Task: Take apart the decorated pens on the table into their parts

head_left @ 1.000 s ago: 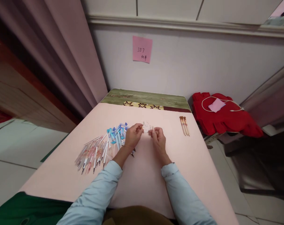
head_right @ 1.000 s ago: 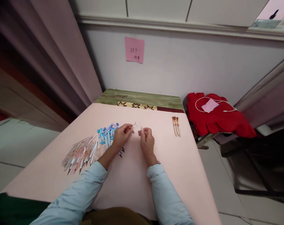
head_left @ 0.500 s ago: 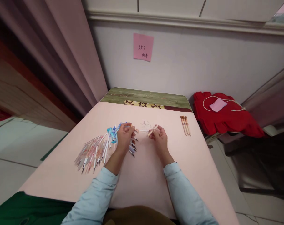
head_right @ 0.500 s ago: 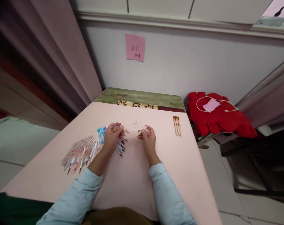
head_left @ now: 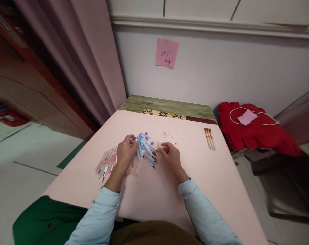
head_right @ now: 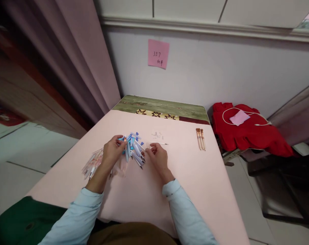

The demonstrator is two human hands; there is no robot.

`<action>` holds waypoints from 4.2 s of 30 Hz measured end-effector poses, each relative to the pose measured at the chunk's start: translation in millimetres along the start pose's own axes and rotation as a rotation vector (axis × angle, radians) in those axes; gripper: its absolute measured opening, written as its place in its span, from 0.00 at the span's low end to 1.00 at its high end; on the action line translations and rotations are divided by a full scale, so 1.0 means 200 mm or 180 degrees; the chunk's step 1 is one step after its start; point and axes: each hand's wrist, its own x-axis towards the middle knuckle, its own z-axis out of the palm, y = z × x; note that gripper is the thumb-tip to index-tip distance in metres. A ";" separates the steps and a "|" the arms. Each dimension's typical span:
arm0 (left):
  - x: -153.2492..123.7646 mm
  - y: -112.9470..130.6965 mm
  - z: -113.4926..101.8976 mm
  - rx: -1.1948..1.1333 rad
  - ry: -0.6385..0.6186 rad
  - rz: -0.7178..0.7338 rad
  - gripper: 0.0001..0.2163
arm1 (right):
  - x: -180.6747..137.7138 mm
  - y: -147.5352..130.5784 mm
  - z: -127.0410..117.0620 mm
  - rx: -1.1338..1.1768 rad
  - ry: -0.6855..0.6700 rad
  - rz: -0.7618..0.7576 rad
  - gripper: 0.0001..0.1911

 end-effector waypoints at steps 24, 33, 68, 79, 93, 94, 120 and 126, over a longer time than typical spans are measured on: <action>-0.06 -0.04 -0.06 0.0384 -0.0376 0.1154 0.11 | 0.13 -0.02 -0.21 -0.2631 0.0362 -0.0154 0.10; -0.08 0.03 0.12 0.0707 -0.1594 0.2458 0.17 | 0.16 -0.01 -0.28 -0.2587 -0.0197 -0.0244 0.07; -0.03 0.22 0.23 0.0924 -0.1795 0.2724 0.06 | 0.39 0.09 -1.01 -0.3761 0.0553 0.1148 0.17; -0.03 0.35 0.31 -0.0085 -0.1767 0.1740 0.08 | 0.35 -0.05 -0.89 -0.3534 0.0698 0.0913 0.11; -0.05 0.48 0.40 -0.3880 -0.2106 -0.1519 0.12 | 0.01 -0.14 -0.24 0.2248 -0.1305 0.1504 0.20; -0.04 0.48 0.40 -0.3880 -0.2081 -0.1566 0.11 | 0.01 -0.13 -0.23 0.2447 -0.1401 0.1557 0.21; -0.07 0.43 0.50 -0.3632 -0.1879 -0.1194 0.11 | 0.02 -0.08 -0.14 0.2534 -0.1009 0.1269 0.24; -0.07 0.46 0.48 -0.3572 -0.2008 -0.1435 0.14 | 0.02 -0.06 -0.16 0.2212 -0.0752 0.1607 0.31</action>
